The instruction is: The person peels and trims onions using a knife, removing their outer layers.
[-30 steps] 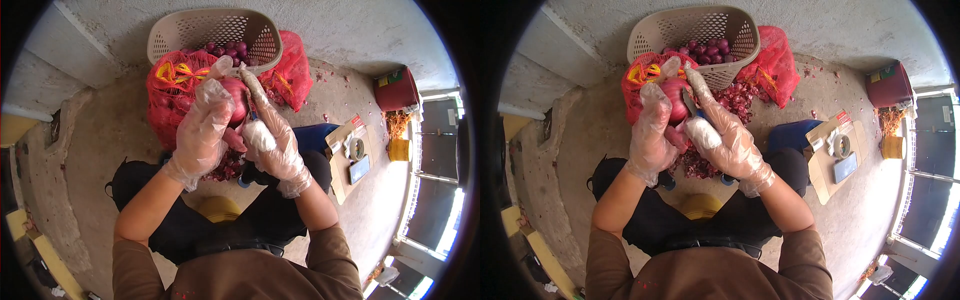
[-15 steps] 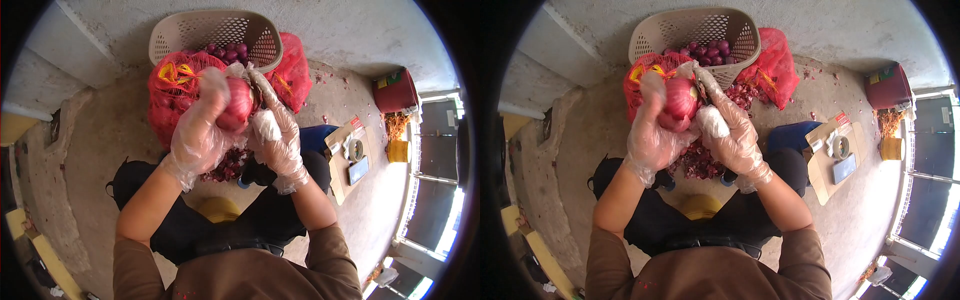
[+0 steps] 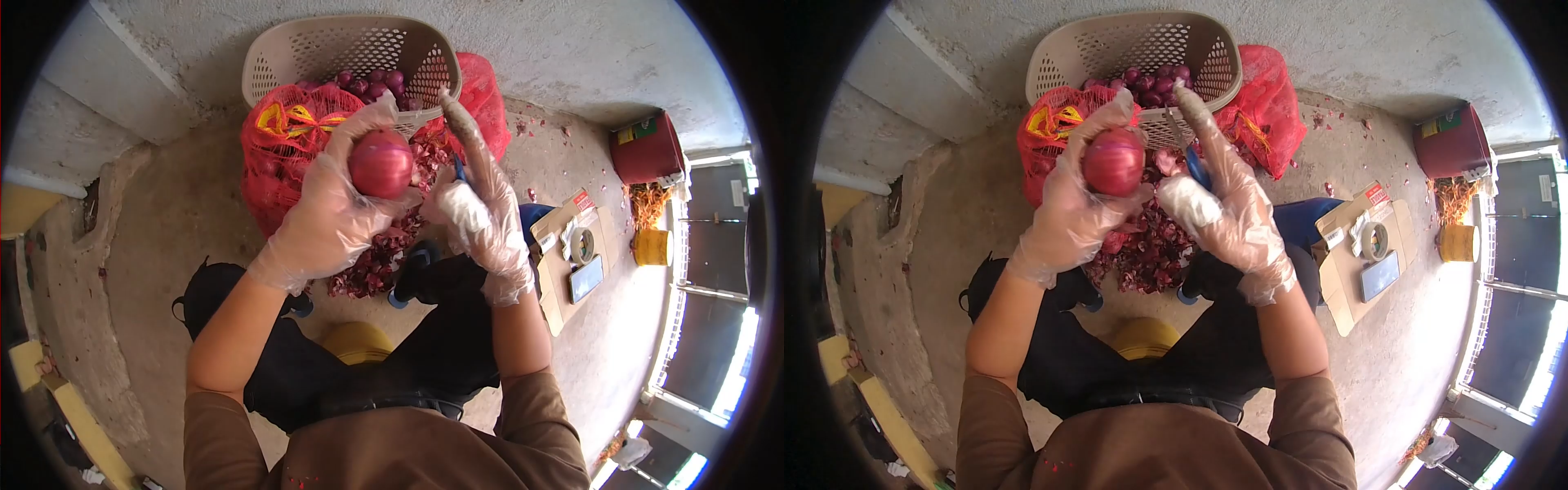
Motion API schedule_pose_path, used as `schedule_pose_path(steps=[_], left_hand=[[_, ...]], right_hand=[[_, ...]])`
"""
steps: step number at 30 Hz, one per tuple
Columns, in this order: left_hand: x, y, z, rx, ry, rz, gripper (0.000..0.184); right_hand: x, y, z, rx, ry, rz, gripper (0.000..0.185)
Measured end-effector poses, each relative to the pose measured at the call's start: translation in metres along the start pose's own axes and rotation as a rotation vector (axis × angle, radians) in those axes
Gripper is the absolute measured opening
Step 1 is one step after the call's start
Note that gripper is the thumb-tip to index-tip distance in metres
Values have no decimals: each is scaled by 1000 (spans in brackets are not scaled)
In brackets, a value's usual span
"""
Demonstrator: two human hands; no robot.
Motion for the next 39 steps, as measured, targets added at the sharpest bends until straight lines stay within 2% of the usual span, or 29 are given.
schedule_pose_path(steps=[6,9,11,12,15,18,21,23,29,33,36,39], left_hand=[[-17,9,-1,75,89,-79,72],[-17,6,3,-34,-116,-116,70],[-13,7,-5,78,-55,-83,69],[-12,8,-10,133,-24,-67,69],[-7,1,-3,-38,51,23,67],[0,-1,0,-90,0,15,64],[1,-2,6,-113,-50,-6,72],[2,-1,4,-75,-23,13,74],[4,3,-5,46,104,33,79],[4,4,-9,116,117,27,80],[4,4,-6,31,128,13,79],[5,4,-7,44,108,24,77]], right_hand=[[-8,0,6,86,54,-60,79],[-11,0,5,106,61,-87,80],[-8,0,1,122,79,-82,78],[-7,-1,2,108,88,-81,78],[-5,0,4,49,116,-110,75],[-6,8,0,-40,150,-208,70],[-9,14,6,-191,218,-283,68],[-11,16,9,-213,216,-285,68],[-21,11,-2,39,156,-238,66],[-20,15,-1,-78,157,-267,66],[-21,18,-1,-203,108,-296,66],[-22,21,2,-237,43,-308,66]])
Point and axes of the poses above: each hand's wrist, its own y-axis away from the middle knuckle, its own x-axis out of the back of the hand, z = x × y, the point moved 10 cm from there along -y, towards the middle knuckle, and after that the axes turned 11 degrees about z, right-handed, at the moved point
